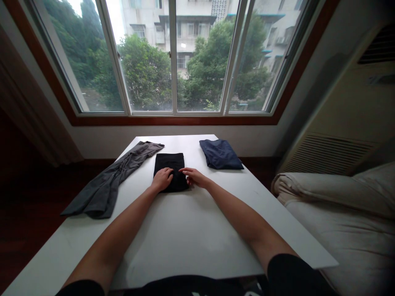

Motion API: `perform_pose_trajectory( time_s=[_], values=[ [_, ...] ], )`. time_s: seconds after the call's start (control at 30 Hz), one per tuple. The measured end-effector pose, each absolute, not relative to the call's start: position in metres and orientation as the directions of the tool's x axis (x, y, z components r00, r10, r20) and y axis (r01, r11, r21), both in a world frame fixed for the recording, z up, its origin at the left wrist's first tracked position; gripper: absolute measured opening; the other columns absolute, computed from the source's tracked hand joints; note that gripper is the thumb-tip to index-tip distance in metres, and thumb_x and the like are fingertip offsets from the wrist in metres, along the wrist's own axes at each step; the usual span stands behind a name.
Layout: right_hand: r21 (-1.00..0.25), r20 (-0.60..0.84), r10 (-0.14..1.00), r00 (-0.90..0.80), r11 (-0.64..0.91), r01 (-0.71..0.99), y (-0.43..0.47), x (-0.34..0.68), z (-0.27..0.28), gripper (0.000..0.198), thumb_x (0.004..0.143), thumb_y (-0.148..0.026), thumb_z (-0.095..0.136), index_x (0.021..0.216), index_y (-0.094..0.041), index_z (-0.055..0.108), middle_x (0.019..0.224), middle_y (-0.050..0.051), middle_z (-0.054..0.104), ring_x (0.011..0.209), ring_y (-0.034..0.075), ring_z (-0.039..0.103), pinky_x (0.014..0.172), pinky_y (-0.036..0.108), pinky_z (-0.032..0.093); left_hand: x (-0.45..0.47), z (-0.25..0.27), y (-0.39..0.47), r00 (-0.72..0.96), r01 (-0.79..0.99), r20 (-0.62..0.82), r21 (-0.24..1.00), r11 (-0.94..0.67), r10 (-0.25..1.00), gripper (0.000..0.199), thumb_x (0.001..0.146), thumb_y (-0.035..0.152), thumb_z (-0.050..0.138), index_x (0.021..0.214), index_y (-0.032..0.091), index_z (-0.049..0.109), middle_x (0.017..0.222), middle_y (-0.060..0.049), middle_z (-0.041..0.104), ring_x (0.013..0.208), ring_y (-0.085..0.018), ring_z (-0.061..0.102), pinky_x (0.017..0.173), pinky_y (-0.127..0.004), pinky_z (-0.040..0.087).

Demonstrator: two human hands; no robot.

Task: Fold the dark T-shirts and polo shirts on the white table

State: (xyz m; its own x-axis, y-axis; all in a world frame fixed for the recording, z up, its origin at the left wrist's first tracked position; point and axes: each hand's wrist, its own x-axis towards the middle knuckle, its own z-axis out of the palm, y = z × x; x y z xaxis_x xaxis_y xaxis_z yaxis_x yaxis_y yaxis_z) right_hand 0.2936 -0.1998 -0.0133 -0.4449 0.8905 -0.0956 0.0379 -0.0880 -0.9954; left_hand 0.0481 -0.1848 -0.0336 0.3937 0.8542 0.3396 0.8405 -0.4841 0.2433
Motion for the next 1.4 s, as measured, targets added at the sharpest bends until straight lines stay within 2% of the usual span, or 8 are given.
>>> perform_pose_trajectory(
  time_s=[0.23,0.33,0.4,0.5,0.63,1.0,1.27,1.4],
  values=[
    [-0.978,-0.197,0.742,-0.640,-0.107,0.177,-0.209,0.301,0.000,0.047,0.093,-0.048,0.074,0.129,-0.018,0.071,0.057,-0.006,0.056,0.048,0.009,0.056,0.042,0.015,0.039,0.048,-0.032,-0.186,0.393,0.846,0.321,0.241,-0.476,0.862,0.042,0.104,0.034,0.047,0.140,0.020,0.065,0.146,-0.010,0.063,0.135,-0.025,0.057,0.119,-0.038,0.040],
    [-0.974,-0.210,0.768,-0.605,-0.113,0.194,-0.204,0.303,-0.002,0.041,0.094,-0.046,0.073,0.122,-0.016,0.073,0.057,-0.006,0.055,0.046,0.008,0.054,0.042,0.015,0.038,0.047,-0.031,-0.186,0.387,0.849,0.312,0.246,-0.467,0.868,0.042,0.104,0.034,0.047,0.140,0.021,0.065,0.147,-0.009,0.063,0.136,-0.025,0.056,0.120,-0.038,0.040],
    [-0.978,-0.174,0.872,-0.457,-0.099,0.182,-0.198,0.304,-0.006,0.033,0.096,-0.043,0.070,0.115,-0.016,0.073,0.064,-0.004,0.060,0.046,0.007,0.053,0.040,0.014,0.037,0.047,-0.031,-0.186,0.386,0.850,0.312,0.246,-0.466,0.868,0.042,0.104,0.034,0.048,0.140,0.021,0.065,0.147,-0.009,0.063,0.135,-0.025,0.057,0.119,-0.038,0.040],
    [-0.986,-0.129,0.961,-0.245,-0.098,0.135,-0.191,0.305,-0.011,0.028,0.099,-0.039,0.066,0.118,-0.019,0.069,0.090,0.003,0.071,0.052,0.007,0.060,0.041,0.014,0.042,0.047,-0.032,-0.186,0.389,0.847,0.317,0.246,-0.470,0.865,0.042,0.104,0.034,0.048,0.140,0.021,0.066,0.146,-0.009,0.063,0.134,-0.025,0.057,0.119,-0.038,0.041],
    [-0.982,-0.186,0.925,-0.331,-0.166,0.087,-0.193,0.307,-0.010,0.035,0.099,-0.041,0.068,0.129,-0.024,0.065,0.110,0.007,0.071,0.058,0.008,0.066,0.045,0.015,0.048,0.047,-0.033,-0.186,0.395,0.841,0.335,0.241,-0.483,0.855,0.042,0.104,0.034,0.048,0.140,0.020,0.066,0.145,-0.009,0.064,0.134,-0.025,0.058,0.118,-0.038,0.041],
    [-0.992,-0.126,0.909,-0.396,-0.128,0.023,-0.198,0.295,-0.014,0.038,0.097,-0.039,0.069,0.132,-0.027,0.065,0.097,0.001,0.066,0.061,0.008,0.061,0.050,0.017,0.053,0.047,-0.034,-0.185,0.396,0.842,0.334,0.241,-0.483,0.856,0.042,0.104,0.033,0.048,0.139,0.020,0.066,0.144,-0.010,0.064,0.132,-0.026,0.059,0.118,-0.038,0.042],
    [-0.990,-0.047,0.965,-0.259,-0.011,0.137,-0.200,0.284,-0.015,0.024,0.095,-0.032,0.066,0.115,-0.019,0.071,0.082,0.000,0.063,0.060,0.009,0.056,0.046,0.015,0.046,0.047,-0.034,-0.185,0.392,0.841,0.340,0.244,-0.483,0.855,0.041,0.104,0.034,0.048,0.139,0.021,0.066,0.145,-0.010,0.063,0.132,-0.026,0.059,0.118,-0.038,0.041],
    [-0.993,0.029,0.961,-0.274,0.059,0.100,-0.201,0.281,-0.017,0.036,0.095,-0.032,0.067,0.129,-0.024,0.067,0.091,0.000,0.065,0.063,0.008,0.056,0.047,0.014,0.046,0.047,-0.035,-0.184,0.397,0.841,0.342,0.237,-0.487,0.852,0.041,0.104,0.034,0.048,0.139,0.020,0.066,0.144,-0.010,0.064,0.132,-0.025,0.058,0.118,-0.038,0.041]
  ],
)
